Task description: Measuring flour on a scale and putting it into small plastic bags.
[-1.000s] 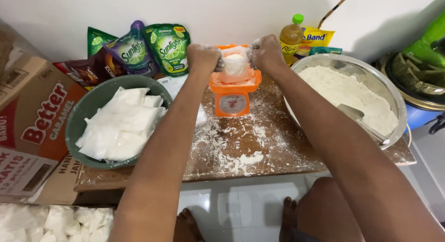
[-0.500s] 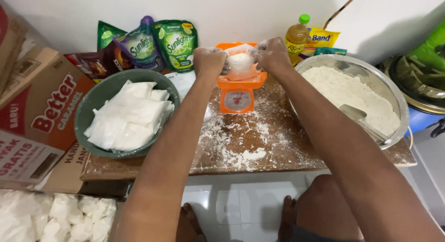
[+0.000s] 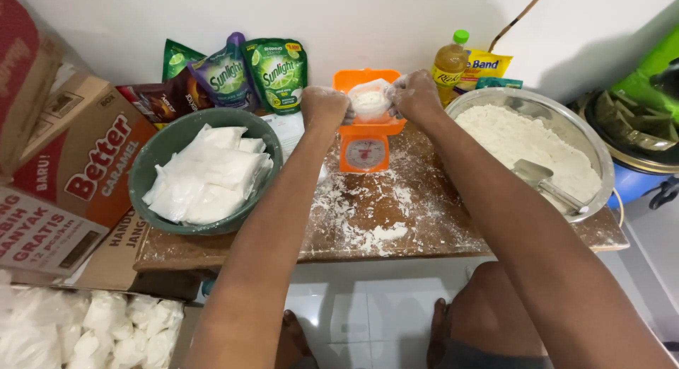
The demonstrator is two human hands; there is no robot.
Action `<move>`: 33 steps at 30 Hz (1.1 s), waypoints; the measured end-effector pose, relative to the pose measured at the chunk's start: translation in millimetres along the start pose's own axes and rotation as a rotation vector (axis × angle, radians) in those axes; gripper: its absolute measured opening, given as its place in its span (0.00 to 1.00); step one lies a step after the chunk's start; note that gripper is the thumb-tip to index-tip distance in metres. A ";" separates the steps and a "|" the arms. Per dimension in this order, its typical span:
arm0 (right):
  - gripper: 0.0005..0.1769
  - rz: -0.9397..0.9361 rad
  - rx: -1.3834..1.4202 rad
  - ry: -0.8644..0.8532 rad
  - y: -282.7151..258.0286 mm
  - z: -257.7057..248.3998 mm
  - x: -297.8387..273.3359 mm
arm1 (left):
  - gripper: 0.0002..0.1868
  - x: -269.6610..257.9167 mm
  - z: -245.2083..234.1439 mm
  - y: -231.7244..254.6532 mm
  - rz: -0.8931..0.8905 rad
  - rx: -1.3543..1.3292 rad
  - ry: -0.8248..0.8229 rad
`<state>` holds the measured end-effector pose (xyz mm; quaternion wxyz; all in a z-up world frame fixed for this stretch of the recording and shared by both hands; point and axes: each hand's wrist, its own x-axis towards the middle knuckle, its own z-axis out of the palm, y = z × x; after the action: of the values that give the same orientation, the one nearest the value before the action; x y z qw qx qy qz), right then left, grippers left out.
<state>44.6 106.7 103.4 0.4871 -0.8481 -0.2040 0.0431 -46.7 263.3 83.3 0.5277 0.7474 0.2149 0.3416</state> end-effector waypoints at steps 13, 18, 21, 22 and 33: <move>0.13 0.057 0.020 -0.015 0.7 9.1 1.7 | 0.08 -12.5 0.4 6.3 -0.128 -0.040 0.028; 0.13 0.057 -0.028 -0.022 -5.9 5.9 -2.8 | 0.11 -12.5 -10.4 15.5 -0.174 -0.006 -0.030; 0.13 0.063 0.019 -0.021 -19.6 1.9 -17.3 | 0.10 -13.4 -13.5 17.6 -0.186 -0.016 -0.046; 0.13 0.064 0.020 -0.020 -15.4 2.6 -15.5 | 0.10 -14.2 -15.0 17.5 -0.185 -0.015 -0.047; 0.13 0.030 0.062 -0.052 -17.2 -1.2 -28.2 | 0.08 -7.8 -23.7 1.0 -0.190 0.028 -0.059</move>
<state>14.0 102.4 115.0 0.5072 -0.8340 -0.2023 0.0786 -69.5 272.8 87.0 0.5534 0.7408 0.2737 0.2648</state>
